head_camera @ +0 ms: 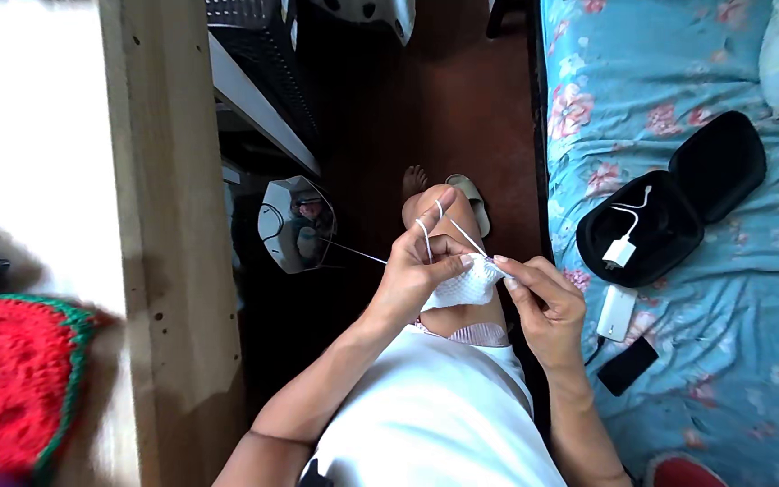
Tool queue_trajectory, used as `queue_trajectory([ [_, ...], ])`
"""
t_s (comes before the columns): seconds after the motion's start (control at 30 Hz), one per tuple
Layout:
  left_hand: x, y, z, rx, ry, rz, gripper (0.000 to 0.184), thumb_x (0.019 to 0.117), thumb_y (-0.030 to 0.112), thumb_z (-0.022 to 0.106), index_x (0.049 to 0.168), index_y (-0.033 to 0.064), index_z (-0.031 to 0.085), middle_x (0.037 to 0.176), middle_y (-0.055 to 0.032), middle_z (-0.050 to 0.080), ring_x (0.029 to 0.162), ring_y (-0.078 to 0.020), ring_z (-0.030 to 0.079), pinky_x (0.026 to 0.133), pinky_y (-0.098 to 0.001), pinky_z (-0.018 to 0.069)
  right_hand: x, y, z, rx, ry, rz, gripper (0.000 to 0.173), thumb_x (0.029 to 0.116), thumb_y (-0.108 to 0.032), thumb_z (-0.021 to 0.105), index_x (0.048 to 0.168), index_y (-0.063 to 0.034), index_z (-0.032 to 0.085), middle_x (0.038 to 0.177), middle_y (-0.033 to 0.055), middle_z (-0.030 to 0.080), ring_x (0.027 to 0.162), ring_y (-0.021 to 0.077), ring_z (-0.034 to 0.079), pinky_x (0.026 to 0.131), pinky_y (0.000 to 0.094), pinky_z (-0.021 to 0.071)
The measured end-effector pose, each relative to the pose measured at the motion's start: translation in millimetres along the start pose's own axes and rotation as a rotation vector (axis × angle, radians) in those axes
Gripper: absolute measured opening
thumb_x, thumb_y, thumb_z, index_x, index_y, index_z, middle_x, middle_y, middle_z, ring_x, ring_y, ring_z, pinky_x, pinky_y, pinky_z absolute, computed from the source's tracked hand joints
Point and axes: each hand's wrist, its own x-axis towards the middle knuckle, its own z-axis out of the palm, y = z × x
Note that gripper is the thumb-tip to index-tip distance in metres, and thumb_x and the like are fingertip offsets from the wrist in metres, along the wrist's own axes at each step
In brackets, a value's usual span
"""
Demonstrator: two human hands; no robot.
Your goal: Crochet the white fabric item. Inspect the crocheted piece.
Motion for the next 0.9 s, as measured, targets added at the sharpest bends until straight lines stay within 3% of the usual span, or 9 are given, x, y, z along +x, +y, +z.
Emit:
queue_trajectory([
  [0.2, -3, 1, 2, 0.051, 0.042, 0.028, 0.077, 0.0896, -0.011, 0.061, 0.158, 0.0114, 0.035, 0.087, -0.0076, 0.073, 0.071, -0.0101, 0.068, 0.070, -0.0241, 0.0581, 2, -6, -3, -0.377, 0.018, -0.206, 0.028, 0.0967, -0.002, 0.057, 0.107, -0.0109, 0.082, 0.080, 0.0100, 0.065, 0.071, 0.0129, 0.060, 0.064, 0.0217, 0.0484],
  [0.37, -5, -1, 5, 0.087, 0.058, 0.116, 0.079, 0.0866, -0.013, 0.063, 0.158, 0.0080, 0.036, 0.085, -0.0061, 0.072, 0.067, -0.0082, 0.066, 0.065, -0.0212, 0.0566, -2, -20, 3, -0.602, 0.070, -0.256, 0.030, 0.0950, 0.000, 0.058, 0.109, -0.0125, 0.082, 0.079, 0.0117, 0.065, 0.070, 0.0189, 0.061, 0.059, 0.0258, 0.0474],
  [0.77, -7, -4, 4, 0.100, 0.046, 0.120, 0.077, 0.0857, -0.014, 0.064, 0.156, 0.0049, 0.038, 0.080, -0.0047, 0.070, 0.063, -0.0070, 0.063, 0.063, -0.0199, 0.0552, -4, -17, 12, -0.602, 0.088, -0.293, 0.032, 0.0934, 0.001, 0.058, 0.108, -0.0136, 0.082, 0.079, 0.0121, 0.066, 0.069, 0.0200, 0.062, 0.059, 0.0266, 0.0479],
  [0.9, -8, -2, 3, 0.052, 0.060, 0.089, 0.081, 0.0867, -0.012, 0.064, 0.159, 0.0080, 0.034, 0.080, -0.0061, 0.071, 0.064, -0.0086, 0.065, 0.065, -0.0224, 0.0571, -2, -15, 9, -0.473, 0.080, -0.253, 0.027, 0.0947, 0.000, 0.060, 0.106, -0.0109, 0.082, 0.080, 0.0117, 0.066, 0.071, 0.0168, 0.062, 0.062, 0.0243, 0.0491],
])
